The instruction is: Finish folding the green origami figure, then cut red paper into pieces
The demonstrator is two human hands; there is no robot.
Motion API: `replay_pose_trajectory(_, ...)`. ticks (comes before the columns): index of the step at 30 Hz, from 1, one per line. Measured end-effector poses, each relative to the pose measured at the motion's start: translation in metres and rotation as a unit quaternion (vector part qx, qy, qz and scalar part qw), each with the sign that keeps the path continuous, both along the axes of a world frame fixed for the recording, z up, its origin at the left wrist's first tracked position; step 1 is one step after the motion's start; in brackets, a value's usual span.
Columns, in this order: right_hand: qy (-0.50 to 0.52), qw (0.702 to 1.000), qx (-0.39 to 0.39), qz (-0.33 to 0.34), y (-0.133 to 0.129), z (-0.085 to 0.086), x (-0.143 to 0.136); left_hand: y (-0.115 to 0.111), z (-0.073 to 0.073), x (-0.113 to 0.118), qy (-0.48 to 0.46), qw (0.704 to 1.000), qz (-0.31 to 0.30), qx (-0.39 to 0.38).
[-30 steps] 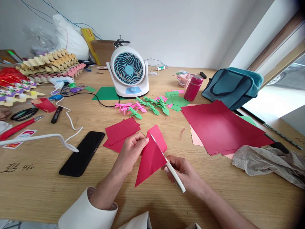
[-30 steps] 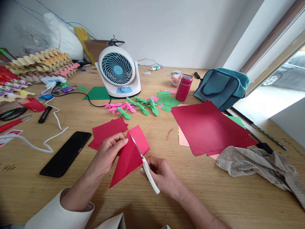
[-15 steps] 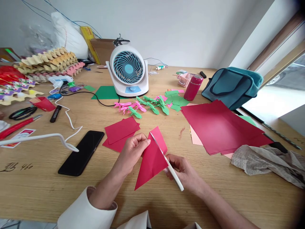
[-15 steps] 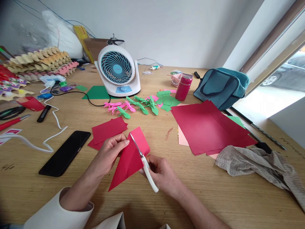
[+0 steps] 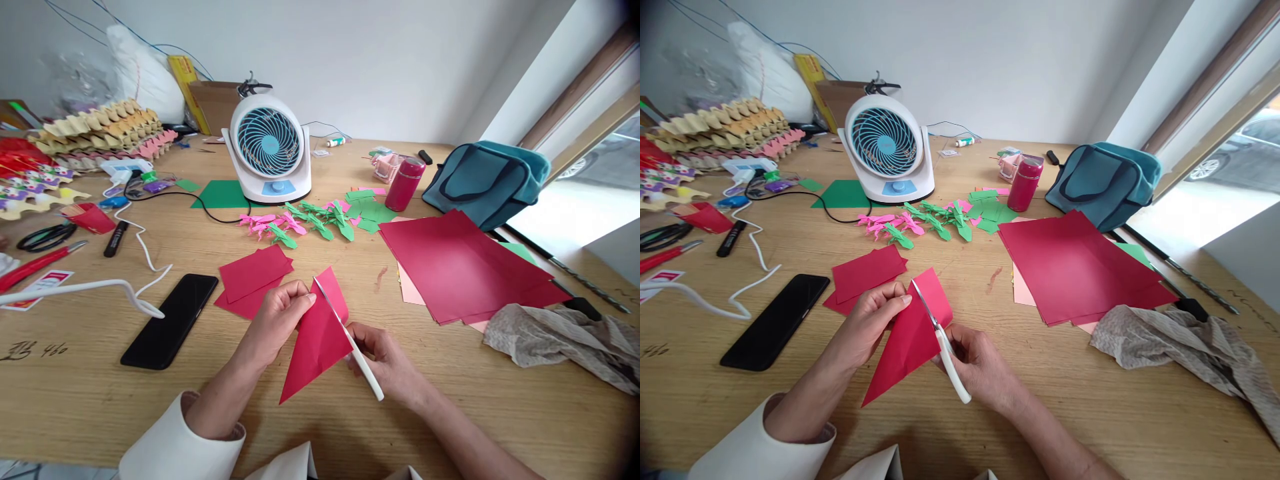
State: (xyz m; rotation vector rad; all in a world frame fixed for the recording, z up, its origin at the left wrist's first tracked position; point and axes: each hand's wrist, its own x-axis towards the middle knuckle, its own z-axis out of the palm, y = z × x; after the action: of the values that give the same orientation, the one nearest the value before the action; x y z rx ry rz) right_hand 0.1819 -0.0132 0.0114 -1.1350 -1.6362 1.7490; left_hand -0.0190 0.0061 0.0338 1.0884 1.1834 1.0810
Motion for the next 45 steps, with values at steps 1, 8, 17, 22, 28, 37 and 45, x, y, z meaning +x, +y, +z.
replay_pose_trajectory(1,0.000,1.000,0.002,0.000,0.000,0.000,0.000,0.000,0.000,0.000,0.001,1.000,0.000,-0.001)
replay_pose_trajectory(8,-0.011,1.000,0.020,-0.003,0.000,-0.003,0.001,0.000,-0.001,0.000,-0.001,1.000,0.009,-0.007)
replay_pose_trajectory(17,-0.008,1.000,0.016,-0.009,0.000,-0.002,0.001,0.001,-0.001,0.000,-0.013,1.000,0.005,-0.010)
replay_pose_trajectory(22,-0.016,1.000,0.016,-0.014,0.000,-0.002,0.000,0.001,-0.001,0.001,-0.022,1.000,0.003,-0.015)
replay_pose_trajectory(28,-0.017,0.999,0.027,-0.030,0.003,-0.004,0.001,0.002,0.003,0.003,-0.027,0.999,0.013,-0.011)
replay_pose_trajectory(37,-0.081,0.984,0.109,-0.114,0.024,-0.007,0.021,0.005,-0.004,0.000,0.027,0.999,0.030,0.030)
replay_pose_trajectory(45,-0.441,0.799,0.329,-0.242,0.056,-0.012,0.076,0.013,-0.015,-0.002,0.066,0.995,0.048,0.056)
